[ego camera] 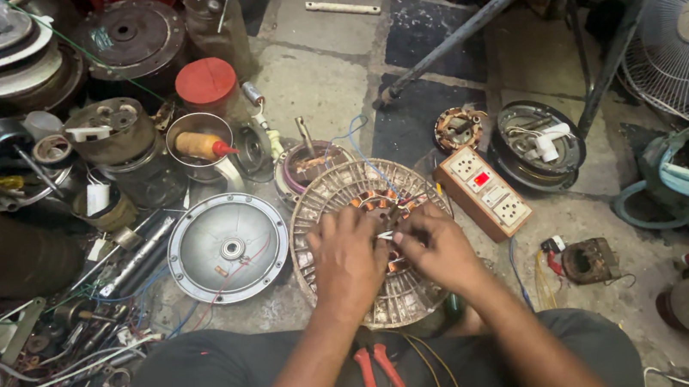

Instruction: The person sits on the floor and repairs an electric motor stator. They use pliers to strip and adjust copper wires, then connect test leads to a multimeter to check the electrical continuity of the windings.

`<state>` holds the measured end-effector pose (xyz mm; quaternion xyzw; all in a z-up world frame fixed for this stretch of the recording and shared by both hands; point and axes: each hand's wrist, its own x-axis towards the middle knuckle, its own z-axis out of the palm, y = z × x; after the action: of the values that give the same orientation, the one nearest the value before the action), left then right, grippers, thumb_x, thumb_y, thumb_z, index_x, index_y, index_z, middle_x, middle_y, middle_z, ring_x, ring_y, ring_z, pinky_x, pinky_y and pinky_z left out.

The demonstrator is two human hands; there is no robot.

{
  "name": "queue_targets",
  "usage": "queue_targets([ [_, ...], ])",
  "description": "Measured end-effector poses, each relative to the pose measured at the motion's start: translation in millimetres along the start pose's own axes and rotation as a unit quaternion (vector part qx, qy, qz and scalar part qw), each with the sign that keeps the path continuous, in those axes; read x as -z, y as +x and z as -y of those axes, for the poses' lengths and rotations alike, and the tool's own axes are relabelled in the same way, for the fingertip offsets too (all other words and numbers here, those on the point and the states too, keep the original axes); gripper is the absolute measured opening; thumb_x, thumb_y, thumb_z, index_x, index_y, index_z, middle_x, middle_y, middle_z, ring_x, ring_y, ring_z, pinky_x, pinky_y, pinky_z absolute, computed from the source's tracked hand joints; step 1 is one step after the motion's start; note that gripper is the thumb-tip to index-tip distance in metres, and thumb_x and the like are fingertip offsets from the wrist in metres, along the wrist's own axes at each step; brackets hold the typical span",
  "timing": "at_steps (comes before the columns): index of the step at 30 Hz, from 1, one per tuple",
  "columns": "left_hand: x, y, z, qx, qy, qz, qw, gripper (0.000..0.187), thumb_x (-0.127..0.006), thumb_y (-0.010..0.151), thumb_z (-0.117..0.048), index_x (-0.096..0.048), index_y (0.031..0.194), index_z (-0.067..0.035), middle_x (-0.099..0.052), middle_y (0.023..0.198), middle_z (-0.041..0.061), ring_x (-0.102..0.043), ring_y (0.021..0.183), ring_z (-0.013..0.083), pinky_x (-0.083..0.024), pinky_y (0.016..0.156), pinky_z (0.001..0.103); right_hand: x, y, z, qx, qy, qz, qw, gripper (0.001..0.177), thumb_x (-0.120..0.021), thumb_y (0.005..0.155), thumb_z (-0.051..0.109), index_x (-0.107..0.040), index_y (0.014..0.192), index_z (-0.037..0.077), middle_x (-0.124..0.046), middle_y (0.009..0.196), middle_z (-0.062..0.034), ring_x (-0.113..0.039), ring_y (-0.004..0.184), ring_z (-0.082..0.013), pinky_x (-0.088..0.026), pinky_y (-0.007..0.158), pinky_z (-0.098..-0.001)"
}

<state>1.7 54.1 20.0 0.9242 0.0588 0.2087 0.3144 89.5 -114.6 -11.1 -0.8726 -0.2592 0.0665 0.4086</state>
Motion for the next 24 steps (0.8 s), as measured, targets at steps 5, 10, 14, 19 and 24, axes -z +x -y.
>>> queue_targets([
  [5, -4.9, -3.1, 8.2, -0.022, 0.004, -0.024, 0.999, 0.031, -0.076, 0.077, -0.018, -0.072, 0.107, -0.010, -0.062, 0.106, 0.007, -0.054, 0.110, 0.0310, -0.035, 0.102, 0.053, 20.8, 3.9, 8.0, 0.056, -0.025, 0.037, 0.997, 0.016, -0.074, 0.086, 0.018, -0.074, 0.096, 0.005, -0.066, 0.099, -0.0096, -0.064, 0.100, -0.0255, -0.050, 0.089, -0.0378],
  [10, -7.4, -2.2, 9.5, -0.015, 0.001, -0.024, 1.000, 0.030, -0.075, 0.078, -0.018, -0.073, 0.107, -0.011, -0.062, 0.105, 0.007, -0.054, 0.108, 0.0306, -0.035, 0.101, 0.053, 32.5, -1.6, 32.8, 0.112, -0.127, 0.039, 0.985, 0.027, -0.082, 0.075, 0.019, -0.072, 0.096, 0.004, -0.063, 0.096, -0.0149, -0.062, 0.096, -0.0319, -0.050, 0.083, -0.0415],
  [14, -8.0, -3.6, 10.4, -0.016, -0.012, -0.034, 0.999, 0.028, -0.075, 0.078, -0.018, -0.074, 0.106, -0.012, -0.063, 0.105, 0.007, -0.054, 0.109, 0.0302, -0.035, 0.102, 0.052, 31.9, -6.8, 40.9, 0.151, -0.191, 0.016, 0.970, 0.020, -0.079, 0.080, 0.015, -0.073, 0.097, 0.006, -0.069, 0.099, -0.0113, -0.066, 0.096, -0.0330, -0.053, 0.083, -0.0424],
  [19, -3.7, -0.8, 7.6, -0.014, -0.017, -0.029, 0.999, 0.030, -0.075, 0.077, -0.017, -0.074, 0.106, -0.011, -0.063, 0.106, 0.007, -0.054, 0.109, 0.0308, -0.035, 0.103, 0.053, 33.1, -9.8, 33.7, 0.135, -0.146, -0.014, 0.980, 0.017, -0.080, 0.079, 0.010, -0.076, 0.096, 0.008, -0.074, 0.095, -0.0091, -0.071, 0.091, -0.0298, -0.056, 0.080, -0.0397],
  [24, 5.9, -4.7, -2.0, 0.003, -0.033, 0.018, 0.999, 0.031, -0.075, 0.074, -0.015, -0.072, 0.105, -0.009, -0.060, 0.111, 0.012, -0.051, 0.113, 0.0344, -0.034, 0.101, 0.053, 27.6, -12.5, 20.8, 0.198, -0.122, -0.026, 0.972, 0.024, -0.079, 0.077, 0.004, -0.076, 0.101, 0.008, -0.075, 0.099, -0.0088, -0.071, 0.093, -0.0295, -0.057, 0.082, -0.0392],
])
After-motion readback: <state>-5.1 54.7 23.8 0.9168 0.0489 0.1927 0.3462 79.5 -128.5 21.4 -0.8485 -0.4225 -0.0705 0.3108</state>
